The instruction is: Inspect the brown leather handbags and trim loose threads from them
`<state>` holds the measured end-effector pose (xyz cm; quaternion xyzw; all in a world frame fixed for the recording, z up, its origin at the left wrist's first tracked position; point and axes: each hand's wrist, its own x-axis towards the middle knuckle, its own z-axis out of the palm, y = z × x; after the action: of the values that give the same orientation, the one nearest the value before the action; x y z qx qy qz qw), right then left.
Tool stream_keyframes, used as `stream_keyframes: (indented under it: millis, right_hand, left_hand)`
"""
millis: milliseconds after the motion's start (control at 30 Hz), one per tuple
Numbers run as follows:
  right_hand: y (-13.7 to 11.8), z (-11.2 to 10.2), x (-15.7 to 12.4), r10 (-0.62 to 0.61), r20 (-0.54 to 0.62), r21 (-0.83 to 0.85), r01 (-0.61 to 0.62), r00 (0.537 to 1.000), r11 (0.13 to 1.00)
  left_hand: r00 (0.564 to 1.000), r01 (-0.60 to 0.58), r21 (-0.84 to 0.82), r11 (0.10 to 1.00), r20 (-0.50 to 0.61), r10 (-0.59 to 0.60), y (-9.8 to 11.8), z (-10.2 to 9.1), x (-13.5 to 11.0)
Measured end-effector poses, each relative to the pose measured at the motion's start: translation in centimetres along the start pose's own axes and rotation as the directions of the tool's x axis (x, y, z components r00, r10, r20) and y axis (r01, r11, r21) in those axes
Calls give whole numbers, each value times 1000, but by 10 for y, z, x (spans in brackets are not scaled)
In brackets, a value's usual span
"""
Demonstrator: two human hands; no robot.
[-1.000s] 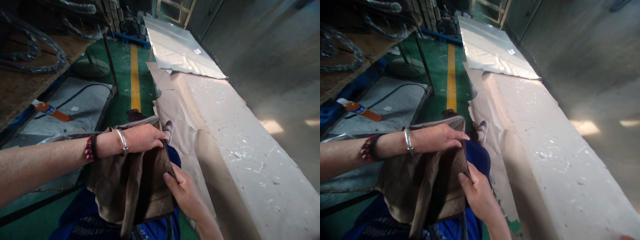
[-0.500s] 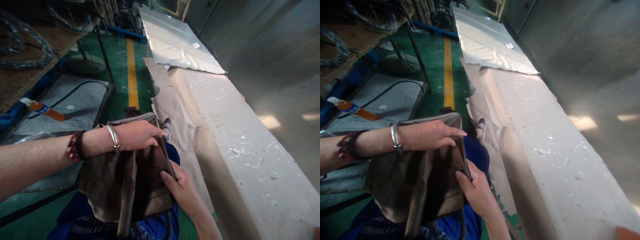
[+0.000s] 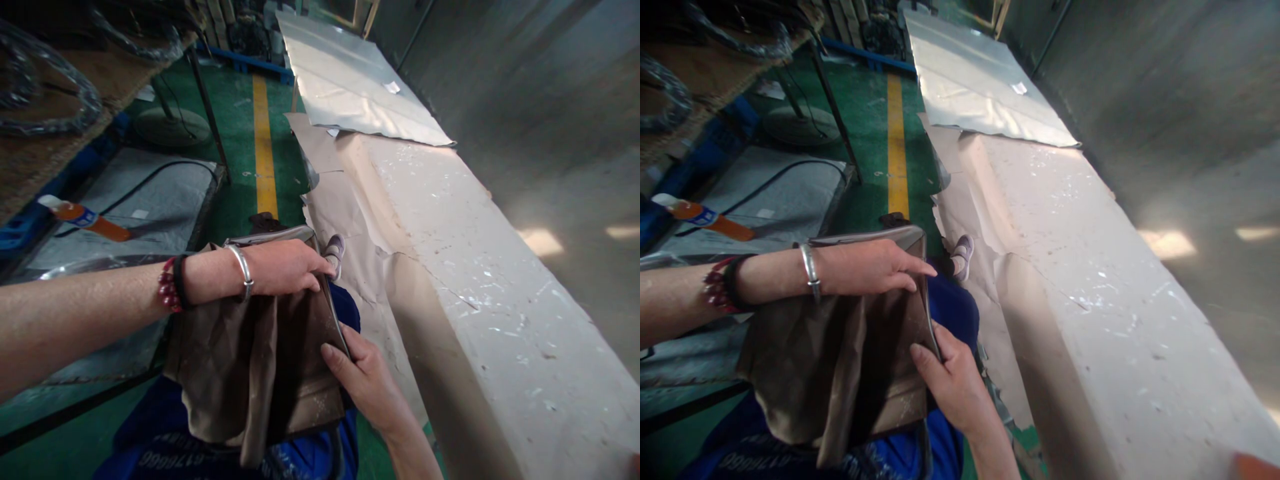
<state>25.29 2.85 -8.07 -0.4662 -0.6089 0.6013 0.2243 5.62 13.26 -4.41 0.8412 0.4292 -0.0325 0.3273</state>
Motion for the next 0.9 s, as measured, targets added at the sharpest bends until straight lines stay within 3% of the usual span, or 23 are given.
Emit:
stream_keyframes:
  millis: [900]
  right_hand:
    - [-4, 1, 1, 29, 34, 54, -31, 999, 998]
  left_hand:
    - [1000, -19, -106, 994, 7, 19, 1, -1, 5]
